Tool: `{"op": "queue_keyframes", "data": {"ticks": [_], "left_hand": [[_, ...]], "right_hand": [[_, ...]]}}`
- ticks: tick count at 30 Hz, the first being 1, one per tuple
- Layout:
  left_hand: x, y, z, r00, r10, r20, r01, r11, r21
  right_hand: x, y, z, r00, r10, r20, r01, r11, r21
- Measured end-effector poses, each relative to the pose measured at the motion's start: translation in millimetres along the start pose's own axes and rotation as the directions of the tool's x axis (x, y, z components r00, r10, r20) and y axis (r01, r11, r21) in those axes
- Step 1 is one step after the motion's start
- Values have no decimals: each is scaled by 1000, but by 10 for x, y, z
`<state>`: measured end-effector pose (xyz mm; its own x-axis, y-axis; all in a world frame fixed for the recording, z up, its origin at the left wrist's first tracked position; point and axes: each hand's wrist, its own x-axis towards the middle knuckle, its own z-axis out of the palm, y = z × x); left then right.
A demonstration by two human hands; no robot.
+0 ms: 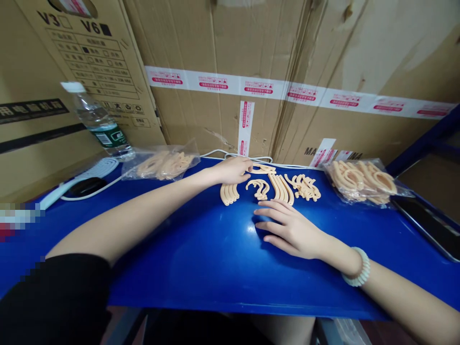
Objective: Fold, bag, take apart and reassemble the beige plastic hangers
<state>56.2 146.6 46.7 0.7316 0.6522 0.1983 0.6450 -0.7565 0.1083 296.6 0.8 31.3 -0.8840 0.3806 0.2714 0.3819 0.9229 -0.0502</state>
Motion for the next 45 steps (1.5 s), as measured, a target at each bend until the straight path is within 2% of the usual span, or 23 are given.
{"op": "queue_keyframes", "data": {"ticks": [3, 7, 13, 18, 22, 24, 25, 27, 28, 29, 31, 32, 34, 37, 41, 43, 45], "left_hand": [[349, -8, 70, 1000, 6, 25, -6, 1000, -1], [602, -51, 197, 995, 7, 100, -8, 1000, 10], [696, -109, 272, 992, 30, 121, -36, 998, 42], [657, -76, 217, 999, 44, 23, -46, 997, 63], [419, -2, 84, 993, 65, -96, -61, 997, 52], [184, 74, 13, 985, 79, -152, -74, 997, 38], [41, 128, -14, 981, 87, -173, -83, 996, 28], [-278, 275, -42, 955, 106, -278, -125, 991, -54], [-441, 365, -40, 934, 102, -342, -144, 984, -101], [-598, 460, -27, 919, 92, -384, -155, 979, -136], [-875, 651, 27, 906, 68, -418, -160, 969, -189], [-987, 736, 63, 911, 68, -407, -167, 962, -214], [-1155, 866, 143, 924, 55, -379, -174, 941, -289], [-1281, 954, 241, 954, -71, -291, -91, 857, -508], [-1304, 964, 263, 946, -308, -104, 120, 627, -770], [-1292, 971, 234, 939, -345, -3, 189, 520, -833], [-1279, 987, 198, 936, -348, 53, 222, 467, -856]], "right_hand": [[-14, 4, -14, 1000, 14, -14, -13, 1000, 21], [-20, 0, -24, 1000, 27, -3, -27, 999, 23], [-30, 1, -12, 999, 31, 8, -30, 999, -24], [-31, 16, 2, 997, 61, -53, -62, 998, -9], [-47, 33, 5, 968, 172, -185, -158, 984, 88], [-51, 41, 11, 914, 296, -278, -249, 949, 192], [-46, 41, 15, 869, 386, -309, -305, 910, 279], [-7, 22, 24, 755, 585, -296, -383, 760, 525], [28, -1, 29, 710, 664, -236, -388, 648, 655], [73, -34, 35, 686, 712, -151, -374, 523, 766], [178, -127, 52, 684, 729, 28, -337, 281, 899], [230, -179, 66, 691, 716, 97, -327, 190, 926], [308, -273, 107, 694, 704, 152, -303, 94, 948], [323, -338, 174, 676, 723, 141, -304, 100, 947], [225, -338, 161, 654, 745, 133, -378, 169, 910], [194, -350, 111, 669, 738, 92, -368, 220, 904], [187, -372, 66, 689, 722, 67, -347, 247, 905]]}}
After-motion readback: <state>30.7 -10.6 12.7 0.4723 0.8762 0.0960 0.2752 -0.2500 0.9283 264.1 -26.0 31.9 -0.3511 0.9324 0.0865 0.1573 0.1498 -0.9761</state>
